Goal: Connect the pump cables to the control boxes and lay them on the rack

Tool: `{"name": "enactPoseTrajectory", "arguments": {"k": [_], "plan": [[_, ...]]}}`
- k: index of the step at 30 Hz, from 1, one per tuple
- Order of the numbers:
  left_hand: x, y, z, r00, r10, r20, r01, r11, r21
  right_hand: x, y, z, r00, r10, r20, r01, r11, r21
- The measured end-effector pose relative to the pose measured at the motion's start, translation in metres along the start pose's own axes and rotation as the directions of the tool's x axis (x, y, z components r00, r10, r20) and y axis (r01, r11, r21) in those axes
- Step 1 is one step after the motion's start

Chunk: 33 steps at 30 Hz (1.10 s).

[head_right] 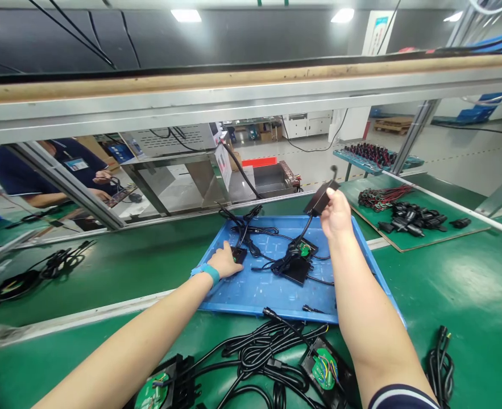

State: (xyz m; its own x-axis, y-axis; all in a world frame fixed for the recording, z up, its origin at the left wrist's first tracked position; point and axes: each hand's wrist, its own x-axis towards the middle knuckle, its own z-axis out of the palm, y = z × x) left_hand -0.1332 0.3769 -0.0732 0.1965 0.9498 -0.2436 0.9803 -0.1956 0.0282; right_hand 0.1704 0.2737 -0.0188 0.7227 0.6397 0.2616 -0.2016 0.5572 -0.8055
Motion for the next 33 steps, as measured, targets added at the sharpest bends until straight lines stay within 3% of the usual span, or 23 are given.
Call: {"name": "enactPoseTrajectory", "arguments": {"k": [3,4,6,7,9,11,13,15,17,20,23,25,27,29,31,33], "plan": [[-0.005,0.000,-0.011,0.999,0.015,-0.034,-0.017,0.999,-0.038,-0.001,-0.003,0.002,0.991,-0.023,-0.136,0.029,0.999,0.036],[-0.008,0.001,-0.016,0.995,0.050,-0.087,-0.058,0.994,-0.094,-0.005,-0.003,0.007,0.992,-0.014,-0.125,0.016,1.000,0.013],[-0.016,0.005,-0.027,0.957,0.191,-0.217,-0.252,0.920,-0.301,-0.019,-0.001,0.022,0.999,0.013,-0.052,-0.015,0.999,-0.050],[-0.021,0.008,-0.031,0.920,0.283,-0.272,-0.380,0.817,-0.434,-0.028,0.000,0.030,1.000,0.022,-0.009,-0.023,0.996,-0.086],[-0.035,0.019,-0.038,0.828,0.456,-0.325,-0.540,0.497,-0.679,-0.045,0.005,0.047,0.998,0.013,0.058,-0.003,0.985,-0.170],[-0.051,0.035,-0.041,0.765,0.563,-0.314,-0.497,0.205,-0.843,-0.060,0.009,0.058,0.995,-0.027,0.096,0.052,0.960,-0.275],[-0.065,0.051,-0.043,0.746,0.603,-0.284,-0.387,0.045,-0.921,-0.073,0.012,0.063,0.989,-0.057,0.139,0.107,0.917,-0.384],[-0.074,0.062,-0.046,0.760,0.598,-0.256,-0.310,-0.013,-0.951,-0.081,0.016,0.064,0.974,-0.036,0.225,0.139,0.876,-0.461],[-0.077,0.066,-0.052,0.794,0.565,-0.222,-0.264,-0.008,-0.964,-0.086,0.021,0.063,0.940,-0.002,0.341,0.178,0.856,-0.485],[-0.074,0.061,-0.068,0.850,0.521,-0.072,-0.108,0.039,-0.993,-0.086,0.028,0.065,0.872,0.021,0.488,0.213,0.883,-0.419],[-0.066,0.052,-0.090,0.902,0.430,0.019,0.014,0.015,-1.000,-0.081,0.030,0.063,0.828,0.081,0.555,0.166,0.910,-0.379],[-0.060,0.049,-0.105,0.951,0.305,-0.045,-0.029,-0.055,-0.998,-0.077,0.029,0.058,0.757,0.163,0.633,0.128,0.913,-0.388],[-0.057,0.049,-0.119,0.974,0.173,-0.148,-0.123,-0.148,-0.981,-0.073,0.031,0.052,0.623,0.299,0.723,0.067,0.900,-0.430],[-0.056,0.049,-0.128,0.968,0.089,-0.236,-0.210,-0.235,-0.949,-0.072,0.038,0.047,0.496,0.434,0.752,0.025,0.859,-0.512],[-0.058,0.046,-0.134,0.957,0.056,-0.284,-0.255,-0.303,-0.918,-0.073,0.048,0.045,0.445,0.506,0.739,0.048,0.811,-0.584],[-0.064,0.041,-0.134,0.956,0.029,-0.293,-0.264,-0.360,-0.895,-0.072,0.055,0.045,0.465,0.523,0.714,0.085,0.777,-0.624]]}}
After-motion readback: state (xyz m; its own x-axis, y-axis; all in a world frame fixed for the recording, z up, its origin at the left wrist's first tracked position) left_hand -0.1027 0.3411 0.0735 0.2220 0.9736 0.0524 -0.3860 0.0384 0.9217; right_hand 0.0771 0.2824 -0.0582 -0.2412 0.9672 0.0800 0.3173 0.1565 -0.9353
